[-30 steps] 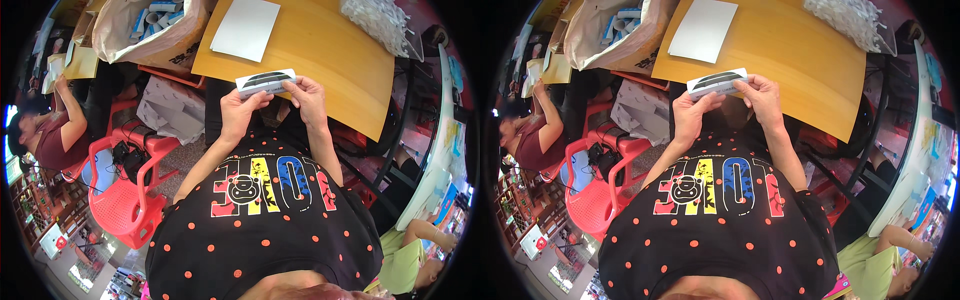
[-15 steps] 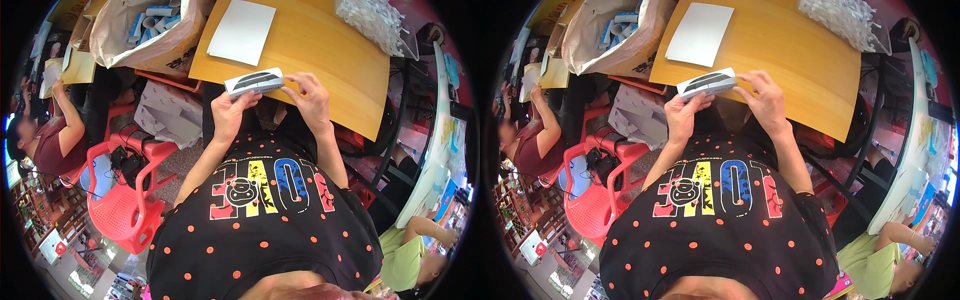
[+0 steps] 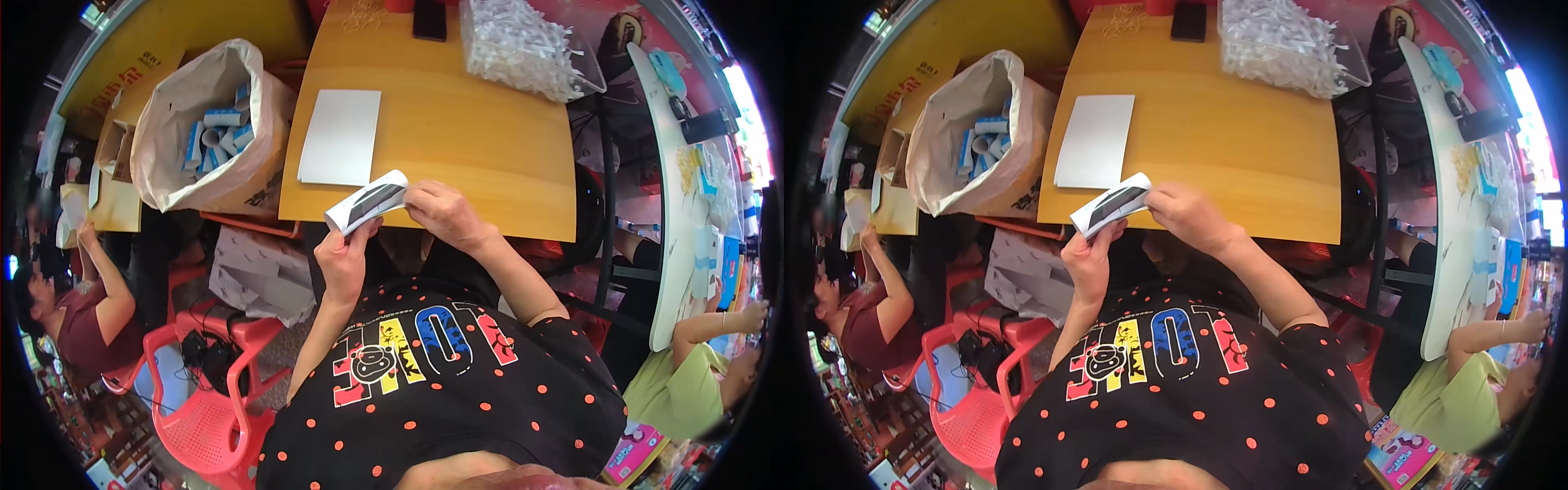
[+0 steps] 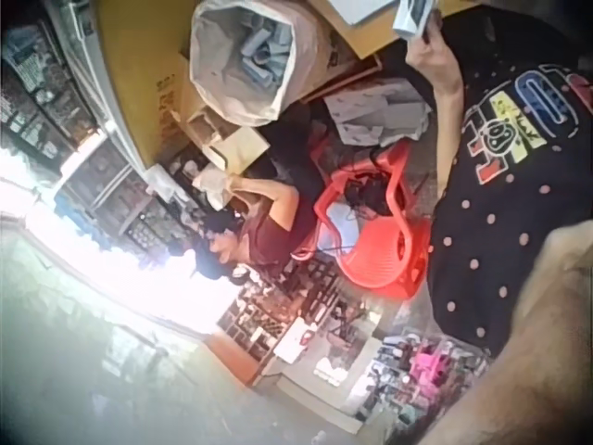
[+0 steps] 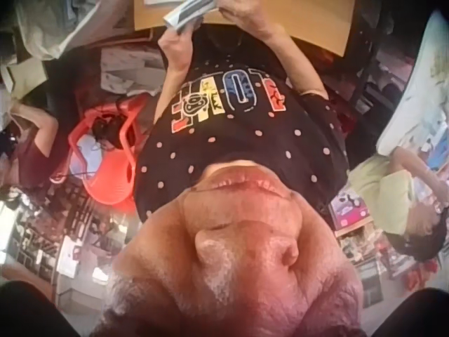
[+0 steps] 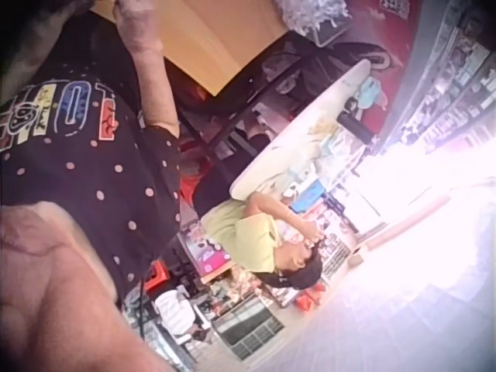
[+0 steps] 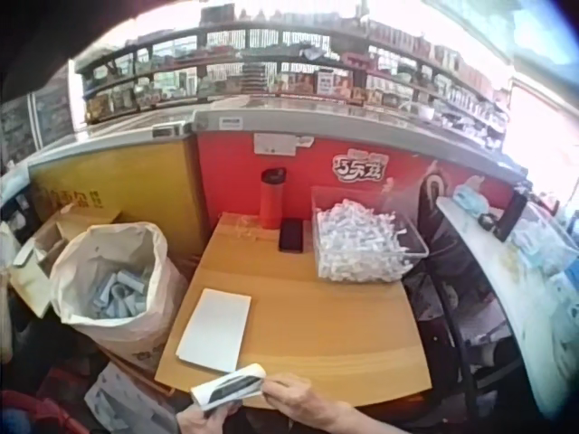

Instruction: Manually assemble and fold paper packaging boxes for umbrellas.

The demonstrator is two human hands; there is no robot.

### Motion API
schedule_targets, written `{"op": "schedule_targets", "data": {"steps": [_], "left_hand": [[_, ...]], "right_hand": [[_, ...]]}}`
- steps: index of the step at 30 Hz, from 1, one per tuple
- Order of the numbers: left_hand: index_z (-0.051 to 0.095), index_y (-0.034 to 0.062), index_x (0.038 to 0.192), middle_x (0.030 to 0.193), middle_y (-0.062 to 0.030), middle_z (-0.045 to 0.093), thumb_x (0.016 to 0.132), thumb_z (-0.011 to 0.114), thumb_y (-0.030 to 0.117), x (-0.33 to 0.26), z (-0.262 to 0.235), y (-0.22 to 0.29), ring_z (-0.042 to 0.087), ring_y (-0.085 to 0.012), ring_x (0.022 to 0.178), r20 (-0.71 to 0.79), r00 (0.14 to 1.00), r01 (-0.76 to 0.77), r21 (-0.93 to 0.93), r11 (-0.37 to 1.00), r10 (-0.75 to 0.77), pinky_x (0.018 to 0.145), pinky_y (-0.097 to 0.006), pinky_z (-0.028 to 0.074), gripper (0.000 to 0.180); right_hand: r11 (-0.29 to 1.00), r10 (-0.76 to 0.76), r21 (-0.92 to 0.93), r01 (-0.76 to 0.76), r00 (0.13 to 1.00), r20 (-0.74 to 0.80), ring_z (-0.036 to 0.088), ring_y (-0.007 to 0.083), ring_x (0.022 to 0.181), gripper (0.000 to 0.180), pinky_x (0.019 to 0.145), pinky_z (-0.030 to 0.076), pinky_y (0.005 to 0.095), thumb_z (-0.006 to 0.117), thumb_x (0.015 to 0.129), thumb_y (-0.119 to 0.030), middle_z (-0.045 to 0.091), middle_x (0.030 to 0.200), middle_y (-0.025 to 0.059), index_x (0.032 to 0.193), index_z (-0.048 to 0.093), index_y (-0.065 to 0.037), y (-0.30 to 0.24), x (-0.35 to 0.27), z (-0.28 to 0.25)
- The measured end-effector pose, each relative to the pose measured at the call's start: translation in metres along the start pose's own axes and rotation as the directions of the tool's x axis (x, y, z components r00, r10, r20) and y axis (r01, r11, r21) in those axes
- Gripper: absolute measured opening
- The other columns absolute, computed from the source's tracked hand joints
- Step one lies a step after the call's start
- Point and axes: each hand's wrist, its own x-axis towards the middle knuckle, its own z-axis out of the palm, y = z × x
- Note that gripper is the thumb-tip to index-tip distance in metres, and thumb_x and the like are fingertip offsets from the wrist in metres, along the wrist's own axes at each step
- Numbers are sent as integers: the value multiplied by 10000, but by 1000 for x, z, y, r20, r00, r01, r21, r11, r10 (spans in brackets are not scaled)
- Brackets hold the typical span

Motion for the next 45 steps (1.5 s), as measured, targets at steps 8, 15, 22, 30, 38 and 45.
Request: {"op": "schedule_targets", "data": {"steps": [8, 15, 22, 30, 38, 45], "left_hand": [[639, -93, 1024, 879, -104, 701, 884, 605, -23, 3, 9, 8, 673, -139, 809, -14, 995, -100, 98, 990, 102, 728, -274, 561, 160], [634, -86, 1068, 942, -95, 685, 900, 578, -19, -1, 3, 6, 670, -162, 850, 23, 997, -72, 175, 982, 69, 776, -283, 554, 188], [639, -75, 1065, 900, -102, 700, 898, 589, -7, -1, -2, 2, 675, -148, 830, 38, 979, -201, 323, 925, 200, 747, -271, 555, 188], [627, -95, 1065, 911, -112, 695, 902, 586, -5, -1, -3, 0, 678, -160, 832, 28, 987, -160, 317, 935, 159, 749, -275, 558, 190], [631, -93, 1051, 896, -122, 702, 898, 587, -13, -2, -5, -1, 683, -159, 824, 50, 972, -231, 372, 899, 229, 737, -274, 561, 178], [668, -29, 976, 853, -153, 697, 800, 703, 2, -2, -3, -3, 701, -218, 739, 1, 954, -281, 361, 889, 301, 619, -282, 530, 181]], "right_hand": [[999, -40, 4, 40, 999, -24, 572, 313, 788, 158, 662, 474, 393, 625, 771, -3, 541, 855, 135, 880, 514, -30, 5, 4, 2], [1000, 28, -6, -28, 999, 29, 599, 307, 810, 172, 688, 503, 372, 639, 778, -3, 571, 899, 113, 927, 564, -44, 2, 3, 8], [1000, 15, -23, -15, 999, -37, 613, 310, 824, 217, 710, 509, 361, 656, 760, 8, 603, 963, 127, 961, 592, -42, 8, -2, 18], [1000, 26, 0, -26, 998, -64, 600, 313, 793, 131, 680, 502, 379, 610, 767, 17, 582, 896, 133, 871, 544, -28, 7, 2, 22], [1000, -23, -19, 22, 997, -79, 599, 290, 795, 139, 689, 507, 357, 616, 757, 37, 578, 874, 121, 860, 545, -25, 6, 1, 22], [999, -47, -20, 45, 992, -117, 607, 279, 800, 139, 677, 509, 355, 621, 747, 49, 588, 875, 113, 836, 548, -29, 7, 0, 25]]}}
